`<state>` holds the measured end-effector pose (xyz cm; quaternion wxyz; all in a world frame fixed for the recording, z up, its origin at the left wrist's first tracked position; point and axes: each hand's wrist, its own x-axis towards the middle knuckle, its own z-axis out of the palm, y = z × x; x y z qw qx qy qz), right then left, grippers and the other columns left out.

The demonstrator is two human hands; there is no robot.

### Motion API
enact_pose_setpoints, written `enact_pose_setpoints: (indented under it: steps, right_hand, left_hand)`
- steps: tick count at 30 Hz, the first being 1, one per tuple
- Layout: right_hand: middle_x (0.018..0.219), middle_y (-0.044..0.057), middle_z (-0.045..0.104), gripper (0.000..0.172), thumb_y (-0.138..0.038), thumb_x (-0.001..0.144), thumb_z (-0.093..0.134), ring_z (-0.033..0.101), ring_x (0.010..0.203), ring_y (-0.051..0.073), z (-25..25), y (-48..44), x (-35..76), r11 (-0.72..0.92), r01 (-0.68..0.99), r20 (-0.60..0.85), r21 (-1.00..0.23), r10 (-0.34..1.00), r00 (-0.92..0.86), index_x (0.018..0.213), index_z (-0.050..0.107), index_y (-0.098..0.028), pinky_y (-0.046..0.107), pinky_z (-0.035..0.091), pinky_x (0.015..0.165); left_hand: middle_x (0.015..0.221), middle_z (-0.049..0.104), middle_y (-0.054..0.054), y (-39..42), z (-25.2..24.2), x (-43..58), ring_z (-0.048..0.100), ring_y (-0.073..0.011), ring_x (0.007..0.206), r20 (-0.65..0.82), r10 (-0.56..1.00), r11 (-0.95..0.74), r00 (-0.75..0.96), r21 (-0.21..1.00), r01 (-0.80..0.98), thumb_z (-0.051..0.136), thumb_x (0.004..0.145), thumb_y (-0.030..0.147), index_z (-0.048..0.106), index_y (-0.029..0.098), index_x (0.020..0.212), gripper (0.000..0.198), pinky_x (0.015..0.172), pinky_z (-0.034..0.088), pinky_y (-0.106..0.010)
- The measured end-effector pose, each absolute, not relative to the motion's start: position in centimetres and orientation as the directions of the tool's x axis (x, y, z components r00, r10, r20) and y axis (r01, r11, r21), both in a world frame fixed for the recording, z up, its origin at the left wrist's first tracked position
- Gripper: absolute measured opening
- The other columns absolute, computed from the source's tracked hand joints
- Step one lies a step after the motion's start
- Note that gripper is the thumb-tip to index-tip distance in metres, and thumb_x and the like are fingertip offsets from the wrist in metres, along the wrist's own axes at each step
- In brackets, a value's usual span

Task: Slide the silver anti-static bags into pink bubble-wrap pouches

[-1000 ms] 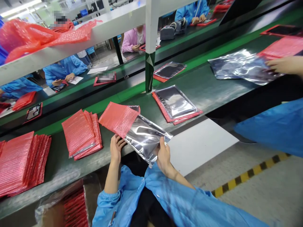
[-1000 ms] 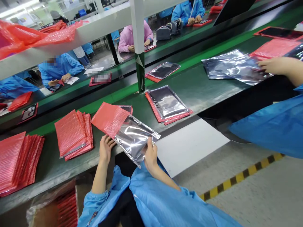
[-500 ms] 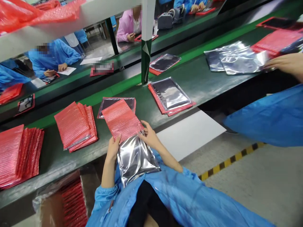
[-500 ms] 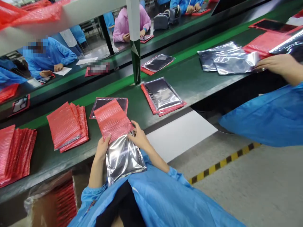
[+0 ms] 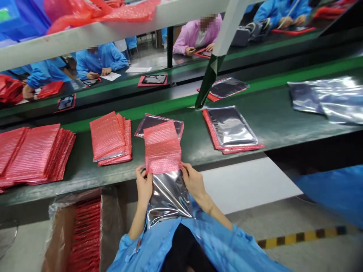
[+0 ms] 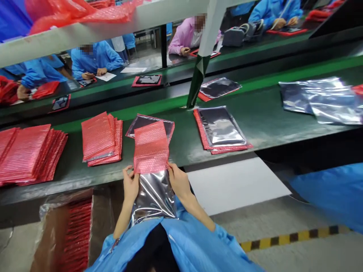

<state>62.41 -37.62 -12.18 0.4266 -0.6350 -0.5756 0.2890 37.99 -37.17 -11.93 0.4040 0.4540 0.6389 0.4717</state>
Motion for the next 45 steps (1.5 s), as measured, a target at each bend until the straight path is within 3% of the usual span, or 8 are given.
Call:
enact_pose_setpoints:
  steps: [3,7,16,24,30,34,38,45]
  right_hand:
    - [0.127,0.007,0.082,0.040,-0.047,0.111,0.045,0.080,0.112,0.031,-13.2,-39.1,62.5,0.064,0.521,0.145,-0.851,0.983,0.117,0.132,0.074,-0.029,0.046,0.060,0.101]
    - [0.125,0.008,0.082,0.038,-0.045,0.111,0.046,0.081,0.107,0.032,-14.3,-41.4,62.7,0.113,0.540,0.161,-0.834,0.986,0.043,0.131,0.074,-0.030,0.049,0.064,0.097]
    - [0.117,0.007,0.084,0.034,-0.038,0.110,0.049,0.081,0.101,0.031,-14.0,-44.2,63.9,0.214,0.572,0.170,-0.792,0.977,-0.130,0.123,0.080,-0.032,0.048,0.065,0.094]
    - [0.106,0.010,0.081,0.034,-0.042,0.109,0.051,0.075,0.101,0.031,-12.1,-42.2,62.8,0.144,0.538,0.032,-0.831,0.977,-0.213,0.115,0.081,-0.028,0.045,0.057,0.099]
    - [0.096,0.003,0.079,0.039,-0.060,0.104,0.060,0.070,0.081,0.023,-12.0,-42.2,61.3,-0.227,0.176,-0.239,-0.958,0.970,-0.052,0.118,0.076,-0.027,0.034,0.054,0.078]
    - [0.086,0.000,0.077,0.061,-0.071,0.091,0.074,0.066,0.068,0.019,-12.1,-42.7,60.6,-0.483,-0.137,-0.462,-0.865,0.872,-0.162,0.130,0.068,-0.023,0.028,0.051,0.064]
    - [0.087,0.001,0.079,0.074,-0.062,0.082,0.089,0.069,0.067,0.018,-11.9,-43.6,60.2,-0.476,-0.274,-0.450,-0.836,0.880,-0.152,0.138,0.060,-0.023,0.027,0.052,0.063]
    - [0.056,-0.012,0.054,0.097,-0.059,0.090,0.086,0.039,0.040,0.009,-11.7,-45.1,60.2,-0.418,-0.318,-0.405,-0.851,0.908,-0.109,0.167,0.036,-0.027,0.019,0.032,0.041]
  left_hand:
    - [0.089,0.077,-0.002,-37.5,-12.4,37.5,0.069,-0.0185,0.070,-0.013,0.945,0.118,-0.328,0.946,0.302,0.064,0.103,0.046,0.061,0.023,0.116,0.026,0.070,0.049,-0.027]
    - [0.093,0.079,-0.004,-38.1,-12.3,35.1,0.073,-0.0231,0.081,0.101,0.970,0.023,-0.223,0.869,0.494,0.063,0.105,0.044,0.074,0.026,0.101,0.022,0.077,0.054,-0.031]
    - [0.104,0.078,-0.007,-40.4,-8.8,29.5,0.076,-0.0215,0.088,0.191,0.954,-0.299,0.232,0.682,0.667,0.053,0.113,0.034,0.076,0.027,0.120,0.026,0.082,0.060,-0.031]
    - [0.106,0.076,-0.009,-40.5,-11.0,27.8,0.075,-0.0226,0.094,0.200,0.963,-0.267,0.183,0.584,0.767,0.049,0.112,0.033,0.070,0.023,0.117,0.024,0.088,0.059,-0.033]
    - [0.103,0.074,-0.011,-40.3,-13.7,30.8,0.074,-0.0246,0.096,0.302,0.945,-0.105,-0.122,0.638,0.763,0.047,0.111,0.037,0.065,0.021,0.113,0.024,0.089,0.059,-0.035]
    - [0.103,0.074,-0.011,-40.1,-13.7,33.0,0.073,-0.0244,0.093,0.338,0.908,-0.065,-0.247,0.697,0.715,0.050,0.111,0.042,0.066,0.021,0.112,0.027,0.088,0.058,-0.035]
    - [0.102,0.075,-0.011,-40.0,-13.3,33.2,0.073,-0.0240,0.091,0.357,0.904,-0.072,-0.236,0.670,0.739,0.051,0.112,0.043,0.068,0.020,0.111,0.029,0.087,0.057,-0.035]
    - [0.102,0.074,-0.009,-42.0,-11.9,32.1,0.073,-0.0212,0.089,0.408,0.909,-0.160,-0.088,0.536,0.829,0.051,0.115,0.034,0.068,0.018,0.116,0.023,0.082,0.056,-0.031]
